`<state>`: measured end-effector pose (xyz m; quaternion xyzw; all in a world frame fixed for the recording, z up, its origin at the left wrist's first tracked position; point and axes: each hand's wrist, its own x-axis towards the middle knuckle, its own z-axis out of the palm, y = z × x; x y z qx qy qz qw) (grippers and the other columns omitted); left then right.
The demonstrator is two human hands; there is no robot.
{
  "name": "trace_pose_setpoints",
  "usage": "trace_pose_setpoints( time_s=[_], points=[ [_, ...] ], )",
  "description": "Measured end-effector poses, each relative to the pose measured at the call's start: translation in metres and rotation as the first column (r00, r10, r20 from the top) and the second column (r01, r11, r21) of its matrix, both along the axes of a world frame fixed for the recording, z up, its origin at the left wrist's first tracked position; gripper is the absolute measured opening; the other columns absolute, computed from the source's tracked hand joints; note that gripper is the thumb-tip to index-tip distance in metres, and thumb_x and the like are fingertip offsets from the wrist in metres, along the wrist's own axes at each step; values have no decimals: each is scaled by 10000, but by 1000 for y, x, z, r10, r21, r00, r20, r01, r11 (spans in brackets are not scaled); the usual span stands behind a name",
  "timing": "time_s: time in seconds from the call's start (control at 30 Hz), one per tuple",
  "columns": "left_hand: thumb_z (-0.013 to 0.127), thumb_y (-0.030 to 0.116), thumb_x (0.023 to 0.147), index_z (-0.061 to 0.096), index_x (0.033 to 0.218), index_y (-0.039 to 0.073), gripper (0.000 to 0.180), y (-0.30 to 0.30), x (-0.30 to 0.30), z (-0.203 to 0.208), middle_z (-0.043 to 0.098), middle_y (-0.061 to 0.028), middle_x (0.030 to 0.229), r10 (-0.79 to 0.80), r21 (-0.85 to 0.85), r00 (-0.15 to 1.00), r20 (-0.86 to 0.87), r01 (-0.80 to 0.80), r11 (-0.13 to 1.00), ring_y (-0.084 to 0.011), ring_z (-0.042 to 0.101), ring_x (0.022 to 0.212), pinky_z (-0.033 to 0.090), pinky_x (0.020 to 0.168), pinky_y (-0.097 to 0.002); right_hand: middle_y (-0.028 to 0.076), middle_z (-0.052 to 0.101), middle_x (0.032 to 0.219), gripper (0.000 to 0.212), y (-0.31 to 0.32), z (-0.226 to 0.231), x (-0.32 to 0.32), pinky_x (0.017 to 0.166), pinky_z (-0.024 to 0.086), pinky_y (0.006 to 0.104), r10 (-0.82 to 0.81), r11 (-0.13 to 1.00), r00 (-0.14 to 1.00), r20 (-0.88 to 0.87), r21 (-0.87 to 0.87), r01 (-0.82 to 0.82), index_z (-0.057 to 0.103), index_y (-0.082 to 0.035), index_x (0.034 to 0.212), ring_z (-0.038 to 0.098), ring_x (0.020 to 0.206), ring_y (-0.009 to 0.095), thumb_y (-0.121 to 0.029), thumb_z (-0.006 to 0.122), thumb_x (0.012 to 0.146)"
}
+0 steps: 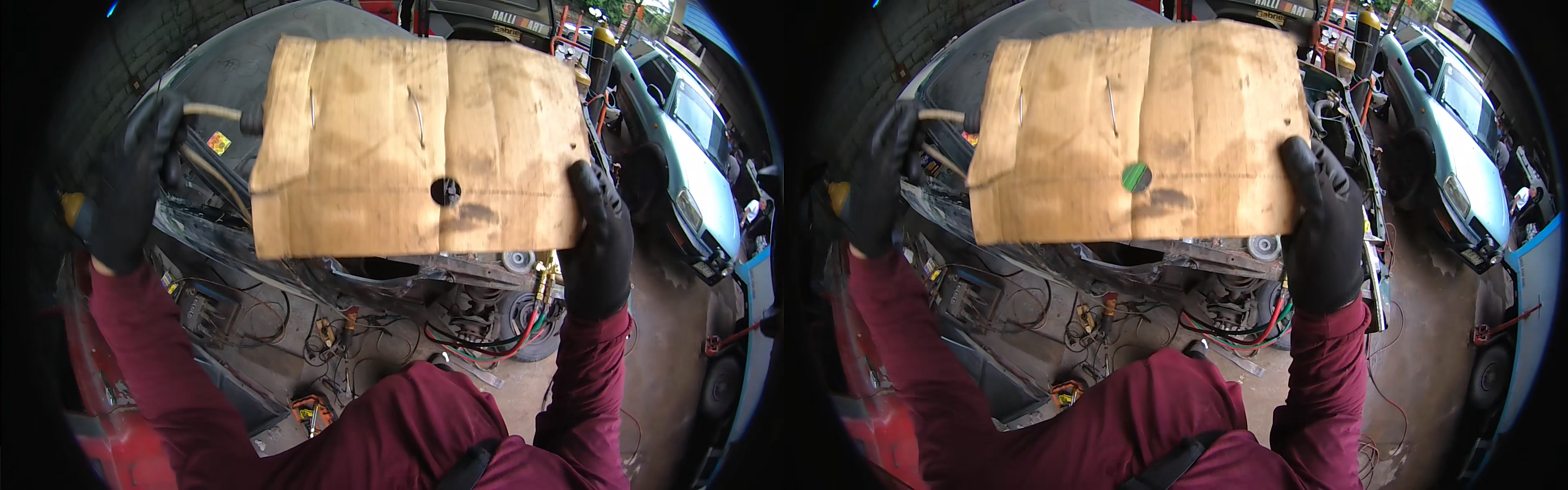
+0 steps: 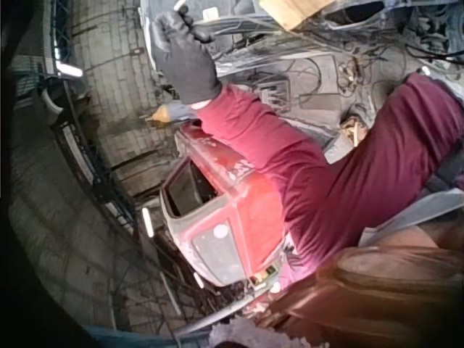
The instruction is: The person uses a welding torch to heat and join metal pieces on a car's front frame. They repeatedly position a metal plate, apply heat, and adjust the piece with pliers and a hammer to fit it into place.
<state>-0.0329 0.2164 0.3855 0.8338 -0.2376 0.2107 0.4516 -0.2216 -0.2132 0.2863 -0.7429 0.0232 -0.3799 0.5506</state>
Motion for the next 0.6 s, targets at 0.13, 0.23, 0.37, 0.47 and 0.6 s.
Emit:
trace_pose_setpoints(
  time_s=[0.13,0.23,0.37,0.47,0.6],
  points=[
    [643,305,1115,669,1477,56,440,-61,78,80,694,7,997,-142,205,971,191,101,973,-63,523,694,476,678,-239,187,776,1180,369,-57,13,46,909,605,387,-172,563,899,403,-709,426,689,-31,1384,776,1049,322,-15,681,1016],
    [619,377,1155,721,1094,90,311,-110,120,130,673,-36,845,-7,324,987,162,-46,945,-153,638,612,582,569,-341,209,772,1202,478,-76,15,72,936,615,414,-189,517,884,428,-722,460,685,-45,1403,779,1089,369,90,691,944],
    [492,310,1201,703,1073,53,357,-172,186,153,665,-35,852,30,305,994,103,-60,951,-140,622,582,553,517,-358,221,765,1220,511,-84,9,98,906,618,407,-146,611,929,340,-708,355,694,-38,1394,775,1072,376,121,711,909],
    [649,213,1080,737,1128,46,195,-214,258,155,734,-116,967,-192,727,784,590,-414,547,-250,738,817,621,723,-420,144,757,1151,458,-82,-10,116,739,598,314,-119,696,954,276,-661,279,711,-55,1381,743,847,203,112,690,954],
    [745,150,947,771,1197,58,268,-271,337,114,774,-159,1153,-520,713,532,668,-658,242,-325,750,1072,603,953,-411,78,727,1020,307,-63,-52,140,619,549,257,15,941,994,113,-338,24,723,-36,1327,675,675,97,36,667,1034]
  ],
)
